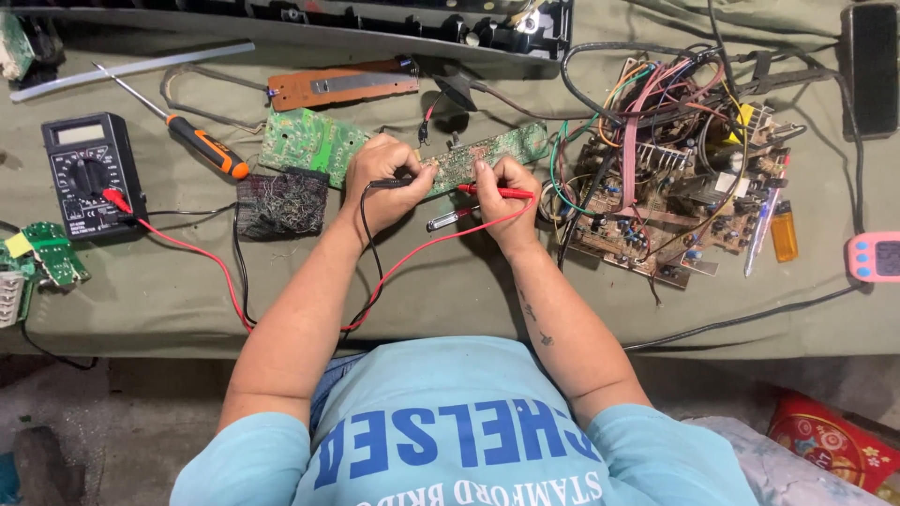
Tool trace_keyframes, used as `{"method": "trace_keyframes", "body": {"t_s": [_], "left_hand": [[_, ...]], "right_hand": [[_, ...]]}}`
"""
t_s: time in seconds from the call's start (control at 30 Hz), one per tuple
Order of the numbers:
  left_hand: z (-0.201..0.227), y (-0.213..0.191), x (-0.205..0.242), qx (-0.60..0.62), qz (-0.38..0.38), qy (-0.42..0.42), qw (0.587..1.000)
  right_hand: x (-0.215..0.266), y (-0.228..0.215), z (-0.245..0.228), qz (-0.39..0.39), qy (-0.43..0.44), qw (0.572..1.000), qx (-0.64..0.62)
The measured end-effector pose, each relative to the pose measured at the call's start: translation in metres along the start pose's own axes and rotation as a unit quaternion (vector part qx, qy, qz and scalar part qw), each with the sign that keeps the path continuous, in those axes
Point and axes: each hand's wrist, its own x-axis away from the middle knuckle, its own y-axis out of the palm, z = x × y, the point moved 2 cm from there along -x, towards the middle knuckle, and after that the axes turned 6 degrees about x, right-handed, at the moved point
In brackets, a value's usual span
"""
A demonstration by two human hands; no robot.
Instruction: Using a multimeter to test electrical circuits and components on a printed circuit board.
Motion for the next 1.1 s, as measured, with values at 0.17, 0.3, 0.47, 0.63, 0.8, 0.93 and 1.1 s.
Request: {"method": "trace_keyframes", "body": {"t_s": [0.17, 0.3, 0.47, 0.63, 0.8, 0.93, 1.1], "left_hand": [[-0.001, 0.0, 0.001, 0.004, 0.0, -0.007, 1.0], [-0.003, 0.0, 0.001, 0.007, -0.008, -0.005, 1.0], [-0.009, 0.001, 0.002, 0.002, -0.01, 0.001, 1.0], [-0.011, 0.003, 0.003, 0.008, -0.01, -0.003, 1.0], [-0.016, 0.003, 0.004, 0.0, -0.007, -0.008, 1.0], [-0.015, 0.002, 0.004, 0.002, -0.007, -0.006, 1.0], [-0.012, 0.003, 0.004, 0.003, -0.005, -0.011, 1.0]], "right_hand": [[-0.001, 0.0, -0.004, -0.002, 0.002, 1.0, -0.005], [-0.001, 0.0, -0.004, -0.004, 0.004, 1.0, -0.002], [-0.002, 0.0, -0.007, 0.01, 0.008, 1.0, -0.011], [-0.003, -0.001, -0.008, 0.007, 0.001, 1.0, -0.01], [0.0, 0.002, 0.002, 0.009, 0.01, 1.0, -0.012], [0.0, 0.002, -0.003, 0.01, 0.014, 1.0, -0.014], [-0.001, 0.001, -0.005, 0.002, 0.016, 1.0, -0.01]]}}
